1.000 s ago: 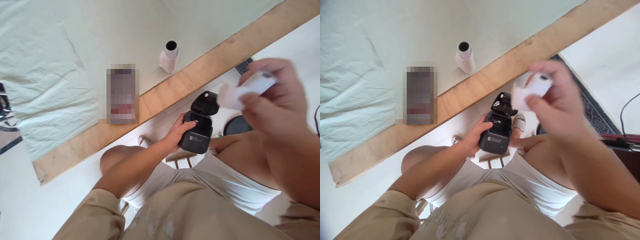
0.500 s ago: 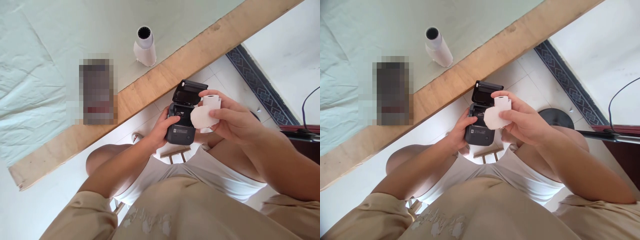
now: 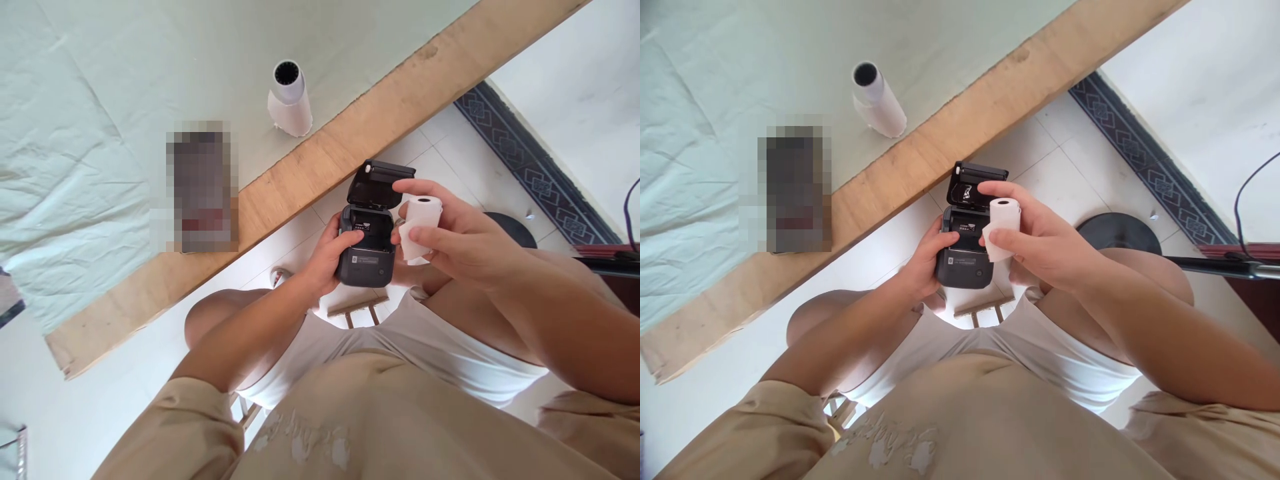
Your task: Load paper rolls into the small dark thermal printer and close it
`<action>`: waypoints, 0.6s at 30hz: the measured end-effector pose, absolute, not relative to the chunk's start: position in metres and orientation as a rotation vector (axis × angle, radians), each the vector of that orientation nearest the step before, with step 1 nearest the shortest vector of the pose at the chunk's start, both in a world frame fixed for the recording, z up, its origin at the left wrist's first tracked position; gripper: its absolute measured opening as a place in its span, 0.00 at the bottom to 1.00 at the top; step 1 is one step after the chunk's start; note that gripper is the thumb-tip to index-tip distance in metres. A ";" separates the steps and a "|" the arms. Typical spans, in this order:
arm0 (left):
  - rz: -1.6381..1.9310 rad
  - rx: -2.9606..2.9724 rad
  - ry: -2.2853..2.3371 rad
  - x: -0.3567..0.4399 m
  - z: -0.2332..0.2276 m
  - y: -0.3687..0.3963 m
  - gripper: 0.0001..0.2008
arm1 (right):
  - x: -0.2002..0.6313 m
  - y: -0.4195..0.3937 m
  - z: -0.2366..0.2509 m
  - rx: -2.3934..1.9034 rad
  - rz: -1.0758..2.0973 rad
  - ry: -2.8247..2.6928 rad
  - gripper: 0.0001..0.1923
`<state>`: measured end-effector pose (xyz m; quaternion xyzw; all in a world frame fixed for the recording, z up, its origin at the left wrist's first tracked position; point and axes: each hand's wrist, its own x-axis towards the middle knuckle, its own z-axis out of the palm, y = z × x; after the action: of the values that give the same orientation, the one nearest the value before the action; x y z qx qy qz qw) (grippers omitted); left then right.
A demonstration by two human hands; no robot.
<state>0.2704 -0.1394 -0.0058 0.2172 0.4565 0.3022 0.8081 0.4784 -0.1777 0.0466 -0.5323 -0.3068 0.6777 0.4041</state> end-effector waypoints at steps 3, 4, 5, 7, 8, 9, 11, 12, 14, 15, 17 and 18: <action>0.641 0.466 0.977 0.269 -0.006 -0.140 0.33 | 0.477 -0.177 0.044 -1.294 1.748 -0.728 0.36; 0.637 0.467 0.983 0.269 -0.006 -0.141 0.32 | 0.476 -0.176 0.045 -1.289 1.764 -0.693 0.34; 0.633 0.469 0.991 0.268 -0.006 -0.141 0.32 | 0.476 -0.175 0.045 -1.291 1.776 -0.658 0.32; 0.625 0.472 1.003 0.267 -0.007 -0.142 0.32 | 0.475 -0.174 0.049 -1.316 1.768 -0.633 0.28; 0.621 0.474 1.004 0.267 -0.007 -0.142 0.32 | 0.474 -0.174 0.051 -1.343 1.749 -0.660 0.27; 0.619 0.477 1.004 0.266 -0.007 -0.142 0.33 | 0.473 -0.175 0.052 -1.387 1.717 -0.723 0.27; 0.619 0.486 0.994 0.265 -0.007 -0.142 0.34 | 0.470 -0.178 0.054 -1.501 1.595 -0.957 0.29; 0.621 0.489 0.986 0.265 -0.007 -0.143 0.35 | 0.469 -0.179 0.053 -1.552 1.497 -1.108 0.30; 0.628 0.493 0.966 0.266 -0.005 -0.144 0.36 | 0.467 -0.182 0.047 -1.595 1.225 -1.412 0.28; 0.632 0.492 0.957 0.266 -0.004 -0.144 0.36 | 0.466 -0.183 0.042 -1.590 1.070 -1.540 0.26; 0.633 0.492 0.946 0.267 -0.002 -0.145 0.37 | 0.466 -0.184 0.031 -1.581 0.778 -1.733 0.21; 0.632 0.496 0.941 0.267 -0.001 -0.146 0.37 | 0.467 -0.185 0.025 -1.589 0.658 -1.812 0.17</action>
<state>0.2673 -0.1459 -0.0008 0.2322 0.4412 0.2961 0.8147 0.4669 -0.1846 0.0250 -0.6035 -0.6880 0.2499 0.3162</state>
